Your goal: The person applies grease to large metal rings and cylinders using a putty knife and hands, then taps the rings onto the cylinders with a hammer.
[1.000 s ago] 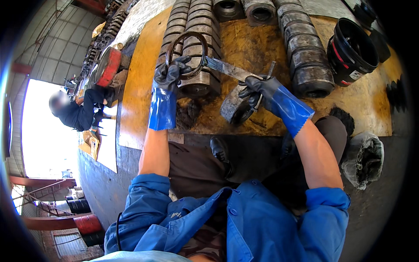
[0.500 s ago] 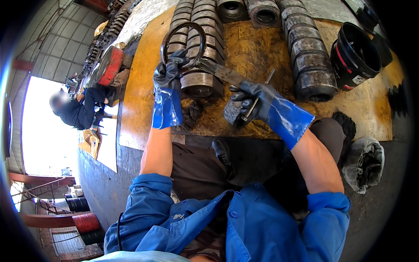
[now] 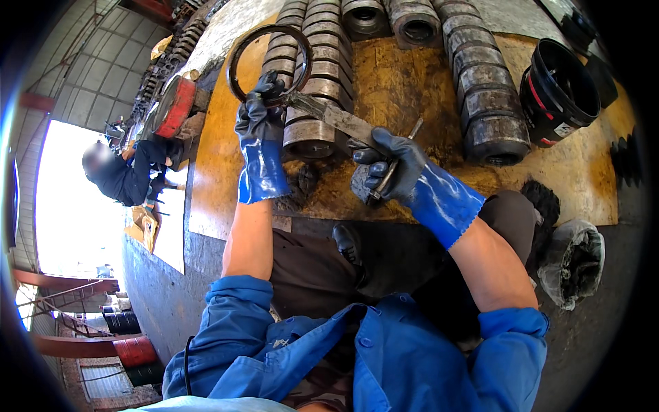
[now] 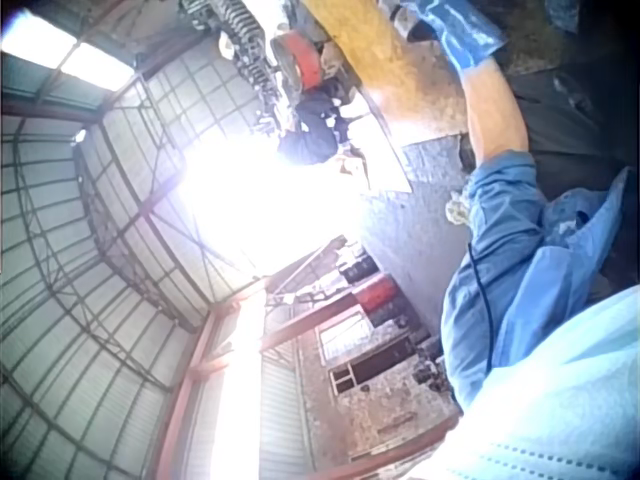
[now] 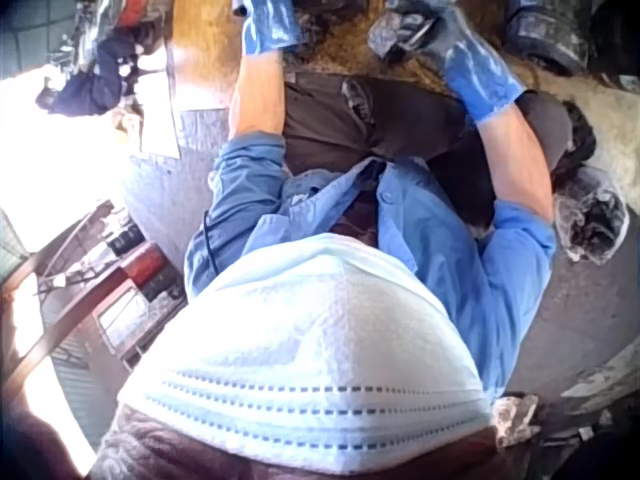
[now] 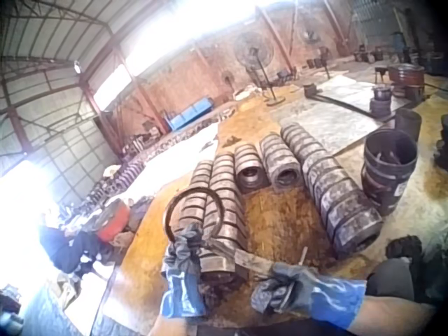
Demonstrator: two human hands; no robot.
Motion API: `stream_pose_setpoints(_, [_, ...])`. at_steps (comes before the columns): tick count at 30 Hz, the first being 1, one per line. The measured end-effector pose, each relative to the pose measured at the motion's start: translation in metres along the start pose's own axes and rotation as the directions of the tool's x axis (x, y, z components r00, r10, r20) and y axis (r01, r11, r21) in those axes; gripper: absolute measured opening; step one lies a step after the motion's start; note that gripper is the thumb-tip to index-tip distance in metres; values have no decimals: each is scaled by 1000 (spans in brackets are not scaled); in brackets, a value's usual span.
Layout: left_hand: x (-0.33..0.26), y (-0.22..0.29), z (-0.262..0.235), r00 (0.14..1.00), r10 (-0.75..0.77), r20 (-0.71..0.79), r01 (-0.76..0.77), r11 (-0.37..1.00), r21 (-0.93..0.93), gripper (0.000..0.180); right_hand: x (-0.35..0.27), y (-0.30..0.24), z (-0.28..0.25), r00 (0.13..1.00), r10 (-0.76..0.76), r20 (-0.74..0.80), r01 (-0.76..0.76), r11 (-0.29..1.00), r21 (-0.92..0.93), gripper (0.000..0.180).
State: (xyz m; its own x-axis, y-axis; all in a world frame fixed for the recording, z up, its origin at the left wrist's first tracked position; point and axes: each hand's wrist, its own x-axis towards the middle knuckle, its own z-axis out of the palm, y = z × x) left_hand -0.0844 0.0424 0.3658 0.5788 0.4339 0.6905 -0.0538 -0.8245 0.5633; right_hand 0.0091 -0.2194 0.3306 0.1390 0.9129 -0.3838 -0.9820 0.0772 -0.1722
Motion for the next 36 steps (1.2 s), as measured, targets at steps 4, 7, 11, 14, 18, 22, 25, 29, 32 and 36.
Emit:
stream_pose_setpoints(4, [4, 6, -5, 998, 56, 42, -62, 986, 156, 25, -1, -9, -8, 994, -106, 12, 106, 989, -105, 44])
stream_pose_setpoints(7, [8, 0, -8, 967, -231, 112, 256, 885, -390, 22, -1, -18, -12, 988, -152, 18, 153, 971, -183, 43])
stream_pose_setpoints(11, [3, -9, -16, 898, -382, 218, 434, 690, -579, 22, -7, -23, -8, 963, -268, -31, 250, 930, -268, 43])
stream_pose_setpoints(14, [-5, -31, -23, 986, -110, 125, 110, 994, 6, 24, -8, -28, -10, 956, -293, 15, 288, 929, -231, 47])
stream_pose_setpoints(18, [-3, -25, -17, 965, -223, 139, 256, 917, -306, 33, -7, -22, -12, 970, -224, 95, 238, 955, -175, 51])
stream_pose_setpoints(22, [3, -39, -16, 997, -78, 15, 79, 996, -46, 38, -2, 0, 2, 982, -171, 76, 179, 977, -115, 47])
stream_pose_setpoints(25, [8, -33, -4, 963, -255, 89, 253, 736, -628, 42, 10, 3, -7, 986, -154, 65, 156, 987, -31, 43])
stream_pose_setpoints(29, [7, -27, 3, 893, -434, 120, 269, 300, -915, 47, 13, 7, -1, 989, -132, 60, 132, 991, 15, 36])
stream_pose_setpoints(32, [6, -24, 0, 915, -353, 194, 273, 191, -943, 47, 12, 6, -1, 980, -189, 62, 191, 981, -28, 38])
stream_pose_setpoints(36, [-1, -26, -2, 991, -125, 43, 128, 826, -548, 40, 12, 2, 2, 959, -283, 7, 282, 955, -92, 52])
